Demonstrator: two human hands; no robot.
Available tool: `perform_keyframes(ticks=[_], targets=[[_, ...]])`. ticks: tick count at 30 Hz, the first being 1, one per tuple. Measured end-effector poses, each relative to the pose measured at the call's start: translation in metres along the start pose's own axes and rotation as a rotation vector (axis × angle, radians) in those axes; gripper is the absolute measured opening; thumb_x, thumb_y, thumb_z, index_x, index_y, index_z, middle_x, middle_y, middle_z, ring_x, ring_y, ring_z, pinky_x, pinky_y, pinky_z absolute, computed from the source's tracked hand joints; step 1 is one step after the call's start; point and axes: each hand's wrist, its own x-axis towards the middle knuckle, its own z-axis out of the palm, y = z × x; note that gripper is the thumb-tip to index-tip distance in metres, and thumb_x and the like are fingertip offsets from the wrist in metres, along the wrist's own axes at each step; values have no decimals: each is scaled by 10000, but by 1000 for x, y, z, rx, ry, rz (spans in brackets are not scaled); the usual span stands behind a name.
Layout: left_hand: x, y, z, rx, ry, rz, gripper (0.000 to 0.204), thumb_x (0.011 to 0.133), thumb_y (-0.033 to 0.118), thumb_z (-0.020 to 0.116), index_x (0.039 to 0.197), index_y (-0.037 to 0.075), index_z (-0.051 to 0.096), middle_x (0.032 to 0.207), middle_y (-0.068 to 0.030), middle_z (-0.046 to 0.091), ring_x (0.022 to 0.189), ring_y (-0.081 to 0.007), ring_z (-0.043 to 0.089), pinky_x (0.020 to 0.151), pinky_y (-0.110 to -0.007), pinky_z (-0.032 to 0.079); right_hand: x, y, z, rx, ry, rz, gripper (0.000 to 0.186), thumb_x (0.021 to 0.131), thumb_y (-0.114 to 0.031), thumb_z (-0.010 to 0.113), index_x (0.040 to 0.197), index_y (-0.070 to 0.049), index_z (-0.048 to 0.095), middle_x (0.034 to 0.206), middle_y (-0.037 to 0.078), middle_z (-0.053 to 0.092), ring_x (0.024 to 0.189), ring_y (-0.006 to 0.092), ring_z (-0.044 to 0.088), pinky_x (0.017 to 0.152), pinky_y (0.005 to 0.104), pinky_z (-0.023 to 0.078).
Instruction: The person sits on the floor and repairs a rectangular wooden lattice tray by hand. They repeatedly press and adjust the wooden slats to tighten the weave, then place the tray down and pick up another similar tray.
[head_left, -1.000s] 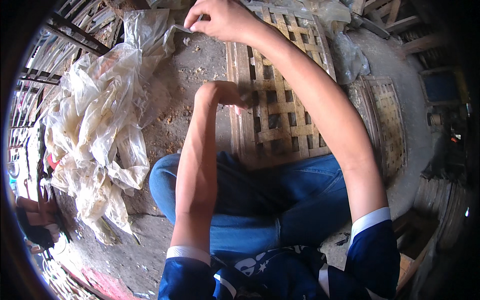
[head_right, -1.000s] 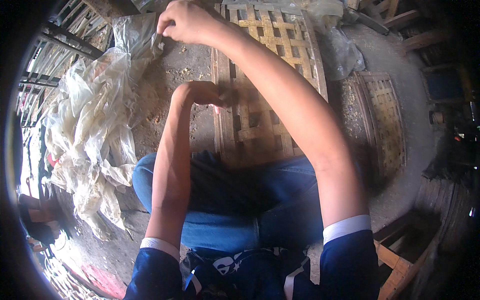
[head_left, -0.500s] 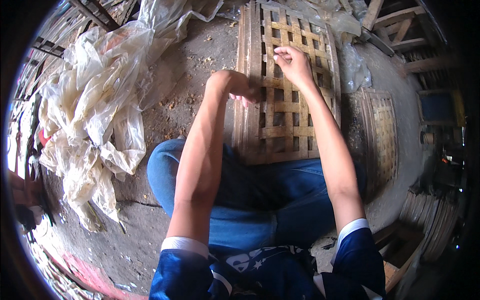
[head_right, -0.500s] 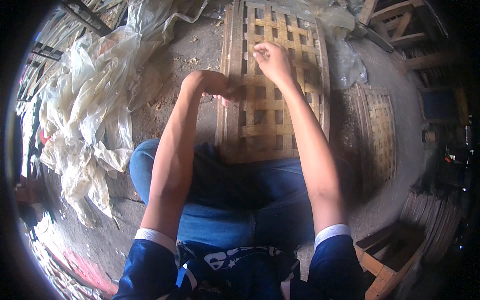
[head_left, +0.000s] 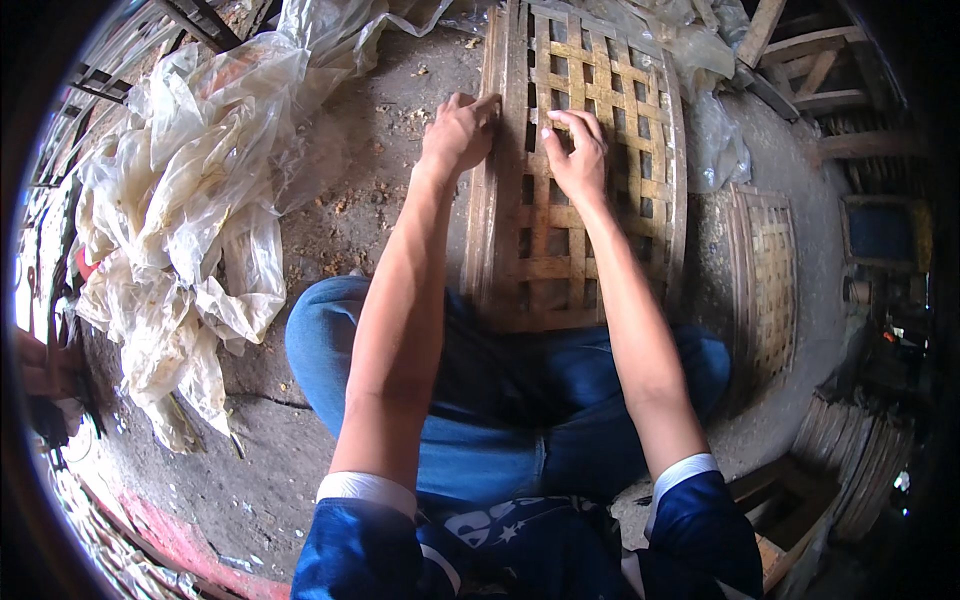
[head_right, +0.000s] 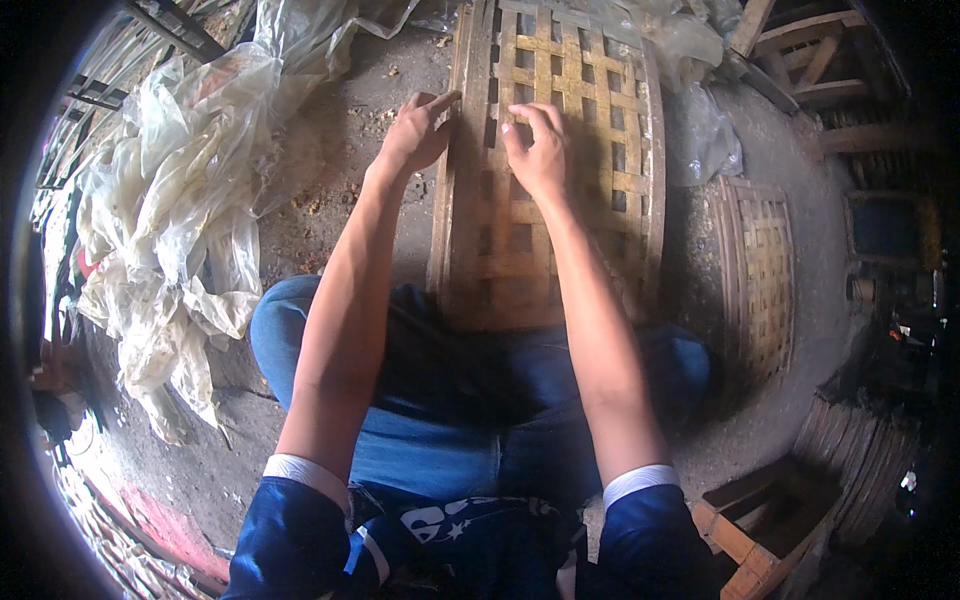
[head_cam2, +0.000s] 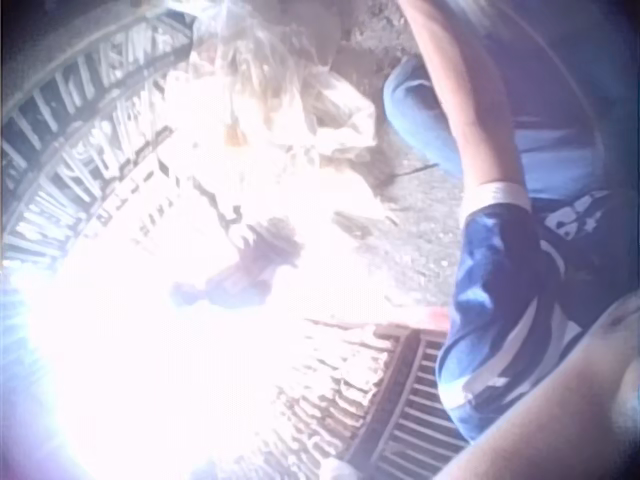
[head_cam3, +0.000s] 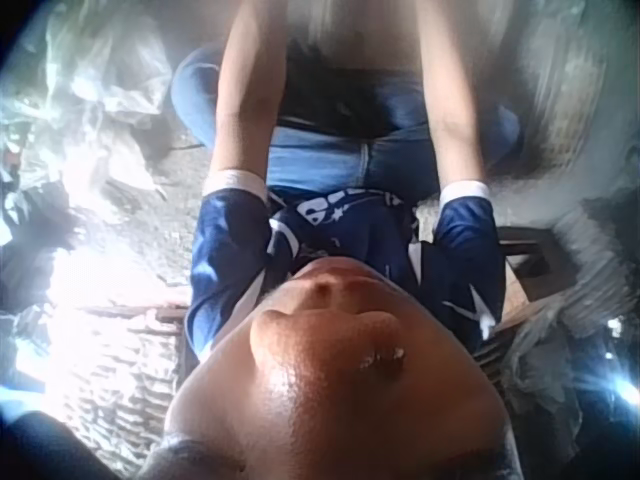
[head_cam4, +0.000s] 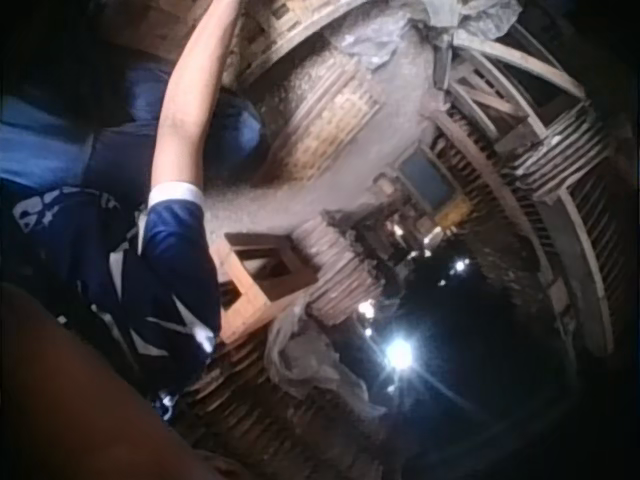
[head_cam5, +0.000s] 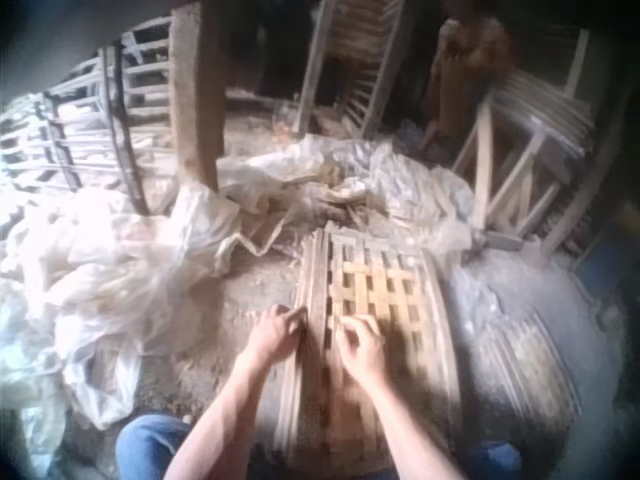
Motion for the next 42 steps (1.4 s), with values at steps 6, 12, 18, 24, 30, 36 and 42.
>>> perform_keyframes(ticks=[6,12,18,24,30,36,42], targets=[[-5,3,-1,-31,115,85,304,852,158,686,1154,156,727,1190,-157,633,1125,-353,591,991,-434,478,0,-1,0,2,17,-11,200,870,-178,705,1034,-65,685,1071,106,655,1031,284,642,911,378,498],[-4,0,5,-94,210,129,235,809,126,721,1040,130,763,1178,-152,636,1125,-343,588,988,-427,464,-1,0,1,34,16,-12,183,856,-142,685,1026,-75,670,1090,114,649,1035,314,640,898,398,508],[-5,4,2,-91,234,164,214,794,109,713,1002,104,760,1170,-125,642,1104,-326,586,967,-418,457,0,-1,0,27,24,-26,177,852,-131,682,1020,-77,670,1076,114,653,1026,312,643,890,400,513],[-2,-3,0,-69,156,245,241,781,93,722,1020,108,745,1181,-114,635,1126,-314,567,987,-413,445,0,0,-1,-37,18,-32,173,853,-134,682,1019,-86,674,1082,101,656,1016,308,647,882,398,517],[-2,-8,-3,-98,78,203,249,787,109,744,1035,110,725,1191,-114,626,1151,-311,559,1013,-415,437,0,-1,0,-4,16,-16,160,855,-125,679,1009,-82,675,1081,101,658,1015,306,647,880,392,517],[-4,-5,-6,-85,28,180,230,808,133,746,1033,110,708,1213,-118,613,1164,-327,549,1025,-424,433,-1,4,1,-22,32,-43,147,853,-102,680,997,-73,674,1075,91,659,1013,290,650,882,386,516],[-10,-8,2,-44,-35,84,298,847,154,713,1136,139,639,1229,-128,586,1171,-372,518,1023,-458,433,-1,-8,-2,49,22,25,140,851,-85,672,990,-73,677,1074,88,661,1017,286,651,879,377,517]])
